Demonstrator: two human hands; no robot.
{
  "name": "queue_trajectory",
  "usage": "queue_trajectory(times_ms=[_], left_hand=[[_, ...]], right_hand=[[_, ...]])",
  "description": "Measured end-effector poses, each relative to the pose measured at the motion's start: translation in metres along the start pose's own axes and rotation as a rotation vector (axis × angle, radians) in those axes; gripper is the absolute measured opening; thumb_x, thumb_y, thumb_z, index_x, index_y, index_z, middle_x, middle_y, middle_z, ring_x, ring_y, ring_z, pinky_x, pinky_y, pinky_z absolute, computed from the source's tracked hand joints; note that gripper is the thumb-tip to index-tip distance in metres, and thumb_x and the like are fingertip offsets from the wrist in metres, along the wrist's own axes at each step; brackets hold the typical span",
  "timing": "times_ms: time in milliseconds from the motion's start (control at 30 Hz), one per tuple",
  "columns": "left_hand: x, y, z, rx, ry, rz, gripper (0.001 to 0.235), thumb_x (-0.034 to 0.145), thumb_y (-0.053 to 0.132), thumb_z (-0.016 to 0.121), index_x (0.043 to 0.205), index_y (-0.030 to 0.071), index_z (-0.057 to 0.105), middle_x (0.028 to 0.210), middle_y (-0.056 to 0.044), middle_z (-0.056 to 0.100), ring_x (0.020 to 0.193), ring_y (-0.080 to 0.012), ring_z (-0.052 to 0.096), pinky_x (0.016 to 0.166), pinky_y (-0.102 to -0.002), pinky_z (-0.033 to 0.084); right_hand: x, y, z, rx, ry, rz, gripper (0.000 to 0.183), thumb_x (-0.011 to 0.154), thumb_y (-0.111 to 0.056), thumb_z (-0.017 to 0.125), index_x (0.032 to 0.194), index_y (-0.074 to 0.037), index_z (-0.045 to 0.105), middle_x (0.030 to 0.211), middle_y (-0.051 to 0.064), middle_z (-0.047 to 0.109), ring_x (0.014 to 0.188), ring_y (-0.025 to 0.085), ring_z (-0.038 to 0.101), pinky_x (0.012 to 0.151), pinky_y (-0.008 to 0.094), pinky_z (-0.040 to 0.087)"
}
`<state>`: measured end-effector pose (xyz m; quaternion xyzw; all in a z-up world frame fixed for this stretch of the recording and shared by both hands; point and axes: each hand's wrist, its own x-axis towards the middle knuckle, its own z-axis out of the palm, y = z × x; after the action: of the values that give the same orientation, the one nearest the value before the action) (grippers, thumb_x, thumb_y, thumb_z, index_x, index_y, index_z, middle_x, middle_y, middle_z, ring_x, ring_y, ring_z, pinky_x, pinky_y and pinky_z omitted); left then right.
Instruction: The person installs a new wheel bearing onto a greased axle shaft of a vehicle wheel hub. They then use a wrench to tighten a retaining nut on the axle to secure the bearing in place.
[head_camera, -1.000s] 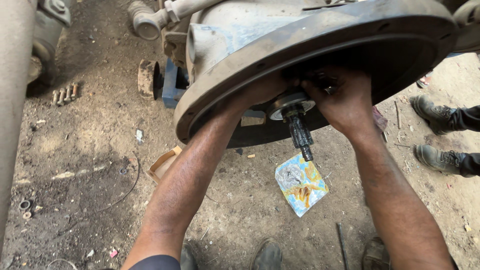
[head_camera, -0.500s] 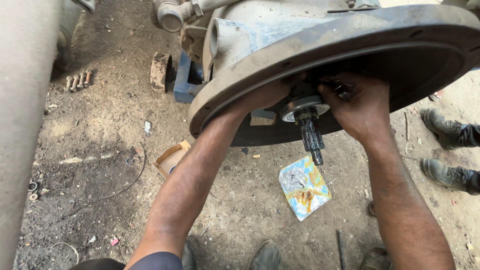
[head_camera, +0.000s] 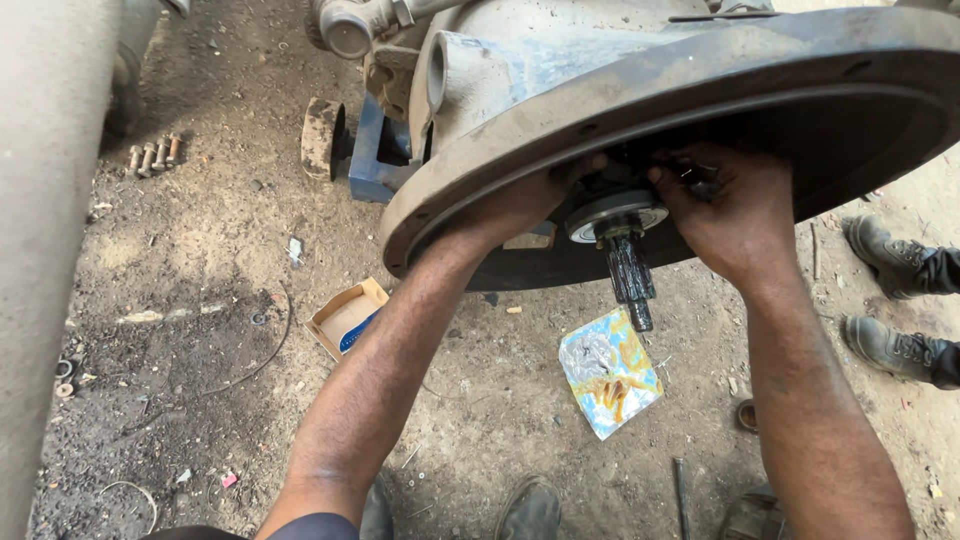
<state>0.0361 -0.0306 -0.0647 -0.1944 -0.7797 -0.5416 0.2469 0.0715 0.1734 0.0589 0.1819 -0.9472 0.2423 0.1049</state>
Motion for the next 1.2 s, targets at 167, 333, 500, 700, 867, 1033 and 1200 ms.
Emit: queue_trajectory(times_ms=[167,333,500,700,867,1033,1200], left_hand=[[0.000,0.000,-0.001,-0.008,-0.079,-0.042,0.048,0.093,0.053,0.072,0.125,0.016,0.071,0.104,-0.009,0.079,0.097,-0.0251,0.076,0.084,-0.040,0.059],[0.001,-0.002,0.004,-0.080,-0.107,-0.078,0.053,0.087,0.051,0.078,0.125,0.014,0.070,0.105,-0.009,0.078,0.099,-0.0242,0.075,0.086,-0.040,0.058],[0.003,-0.012,0.013,-0.107,-0.125,-0.053,0.055,0.087,0.049,0.080,0.126,0.012,0.069,0.106,-0.010,0.077,0.102,-0.0241,0.073,0.089,-0.040,0.057],[0.003,-0.027,0.021,-0.202,-0.129,-0.045,0.052,0.085,0.048,0.082,0.123,0.014,0.071,0.106,-0.007,0.079,0.105,-0.0230,0.074,0.092,-0.039,0.058],[0.010,-0.038,0.027,-0.120,-0.139,-0.058,0.050,0.087,0.048,0.080,0.125,0.016,0.071,0.110,-0.008,0.077,0.108,-0.0252,0.071,0.093,-0.041,0.056],[0.010,-0.038,0.027,0.000,-0.109,-0.108,0.047,0.091,0.050,0.075,0.126,0.019,0.071,0.114,-0.007,0.076,0.111,-0.0272,0.070,0.094,-0.044,0.054],[0.008,-0.031,0.019,0.022,-0.096,-0.128,0.048,0.091,0.052,0.074,0.126,0.019,0.070,0.113,-0.008,0.076,0.110,-0.0270,0.070,0.092,-0.044,0.055]], right_hand=[[-0.001,-0.002,0.000,-0.016,0.005,-0.030,0.020,0.098,-0.009,0.077,0.118,-0.003,0.076,0.104,0.013,0.078,0.094,0.020,0.077,0.081,0.032,0.062],[-0.001,-0.004,-0.001,-0.073,0.012,-0.031,0.021,0.098,-0.011,0.078,0.118,-0.004,0.077,0.103,0.012,0.079,0.091,0.020,0.077,0.080,0.032,0.062],[-0.002,-0.004,-0.001,-0.144,0.009,0.010,0.019,0.098,-0.012,0.079,0.116,-0.005,0.078,0.098,0.012,0.079,0.084,0.021,0.077,0.073,0.034,0.061],[-0.003,-0.002,0.000,-0.118,0.032,-0.090,0.019,0.100,-0.012,0.080,0.117,-0.004,0.077,0.103,0.013,0.078,0.092,0.022,0.078,0.078,0.034,0.062],[-0.002,-0.002,0.001,-0.146,0.033,-0.098,0.019,0.099,-0.012,0.081,0.115,-0.003,0.078,0.102,0.013,0.078,0.091,0.023,0.078,0.078,0.034,0.062],[-0.002,-0.003,0.002,-0.107,0.030,-0.095,0.018,0.099,-0.012,0.080,0.115,-0.003,0.077,0.104,0.012,0.078,0.094,0.023,0.078,0.079,0.032,0.062],[-0.002,-0.003,0.001,-0.134,0.023,-0.091,0.018,0.100,-0.012,0.080,0.115,-0.003,0.077,0.103,0.012,0.078,0.095,0.023,0.078,0.081,0.033,0.061]])
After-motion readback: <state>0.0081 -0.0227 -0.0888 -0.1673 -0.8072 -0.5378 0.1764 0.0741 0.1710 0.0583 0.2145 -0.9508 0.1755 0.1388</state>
